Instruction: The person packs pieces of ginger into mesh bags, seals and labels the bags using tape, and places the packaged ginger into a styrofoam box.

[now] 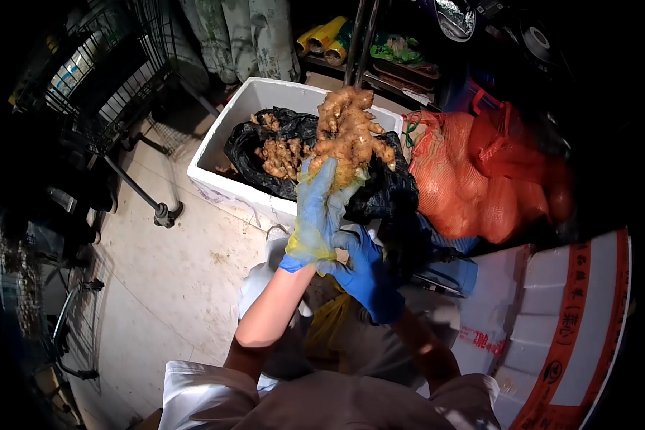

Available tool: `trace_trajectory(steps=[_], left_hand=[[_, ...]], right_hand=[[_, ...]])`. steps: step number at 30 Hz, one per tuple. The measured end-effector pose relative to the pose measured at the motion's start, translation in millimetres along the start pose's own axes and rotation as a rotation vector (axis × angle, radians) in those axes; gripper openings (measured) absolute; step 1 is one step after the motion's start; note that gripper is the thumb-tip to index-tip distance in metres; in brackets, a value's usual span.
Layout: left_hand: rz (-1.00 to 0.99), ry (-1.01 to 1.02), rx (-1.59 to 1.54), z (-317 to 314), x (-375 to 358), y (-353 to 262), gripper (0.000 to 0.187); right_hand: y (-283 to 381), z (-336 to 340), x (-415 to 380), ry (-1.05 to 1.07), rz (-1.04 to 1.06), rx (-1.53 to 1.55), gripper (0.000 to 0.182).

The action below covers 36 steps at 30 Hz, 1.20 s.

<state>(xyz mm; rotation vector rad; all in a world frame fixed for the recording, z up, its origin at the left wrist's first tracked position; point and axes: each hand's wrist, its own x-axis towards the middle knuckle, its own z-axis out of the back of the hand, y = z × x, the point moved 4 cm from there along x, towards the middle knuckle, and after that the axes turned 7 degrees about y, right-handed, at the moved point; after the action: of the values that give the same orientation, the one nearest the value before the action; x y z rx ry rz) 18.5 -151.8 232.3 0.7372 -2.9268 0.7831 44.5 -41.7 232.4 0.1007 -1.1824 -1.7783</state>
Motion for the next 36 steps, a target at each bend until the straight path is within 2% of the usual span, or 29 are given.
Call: trace_trajectory(steps=[2, 4, 5, 6, 7, 9, 10, 11, 12, 14, 15, 16, 17, 19, 23, 32, 36], left_hand=[[-0.024, 0.03, 0.012, 0.3, -0.6, -0.8, 0.028], [0.03, -0.053, 0.063, 1.7, -2.6, -1.1, 0.028], [0.014, -0.062, 0.062, 0.6, -1.7, -1.1, 0.028], [0.017, -0.064, 0.064, 3.0, -2.8, -0.5, 0.028], [0.113, -0.063, -0.044, 6.5, -5.0, 3.8, 0.029], [0.212, -0.064, -0.152, 10.2, -10.8, 4.3, 0.03], [0.343, 0.027, -0.301, 5.8, -14.3, 5.7, 0.03], [0.473, 0.119, -0.452, -0.8, -18.4, 7.6, 0.031], [0.473, 0.12, -0.454, -5.1, -20.3, 6.3, 0.031], [0.413, 0.148, -0.142, -12.1, -23.8, 2.0, 0.032], [0.435, 0.269, -0.179, -9.4, -27.1, 6.5, 0.034], [0.433, 0.269, -0.187, -3.3, -29.0, 12.5, 0.034], [0.491, 0.478, -0.268, -6.5, -34.5, 19.8, 0.034], [0.711, 0.447, -0.014, 2.7, -57.5, 39.7, 0.034], [0.801, 0.476, 0.056, 18.1, -85.0, 71.1, 0.035], [0.796, 0.59, 0.324, 30.4, -85.0, 77.0, 0.039], [0.707, 0.76, 0.678, 8.8, -71.8, 57.9, 0.039]], right_hand=[[-6.7, 2.8, -1.5, 0.035, -0.026, -0.022, 0.027], [-16.5, 14.8, -3.4, -0.046, -0.112, 0.091, 0.018], [-38.3, 10.1, -16.8, -0.104, -0.13, -0.04, 0.014], [-25.1, 25.5, -9.9, -0.205, -0.363, 0.321, 0.009], [-46.1, 19.8, -19.5, -0.249, -0.365, 0.341, 0.008], [-44.8, 31.0, -19.8, -0.121, -0.177, 0.087, 0.01], [-43.5, 36.3, -20.5, -0.078, -0.076, -0.033, 0.011], [-40.2, 42.1, -20.7, -0.042, -0.02, -0.071, 0.012], [-36.8, 45.8, -19.3, -0.01, -0.016, -0.057, 0.012], [-33.4, 53.7, -19.6, 0.027, -0.055, 0.007, 0.013], [-32.0, 58.0, -21.3, 0.046, -0.079, 0.038, 0.013], [-30.0, 60.7, -23.3, 0.072, -0.101, 0.059, 0.013], [-27.2, 65.4, -26.2, 0.1, -0.116, 0.073, 0.014], [-22.2, 72.0, -33.5, 0.176, -0.135, 0.078, 0.015], [-18.0, 73.9, -45.2, 0.304, -0.167, 0.073, 0.016], [-18.8, 75.8, -48.0, 0.431, -0.164, 0.078, 0.021], [-19.0, 79.5, -44.2, 0.474, -0.155, 0.085, 0.023]])
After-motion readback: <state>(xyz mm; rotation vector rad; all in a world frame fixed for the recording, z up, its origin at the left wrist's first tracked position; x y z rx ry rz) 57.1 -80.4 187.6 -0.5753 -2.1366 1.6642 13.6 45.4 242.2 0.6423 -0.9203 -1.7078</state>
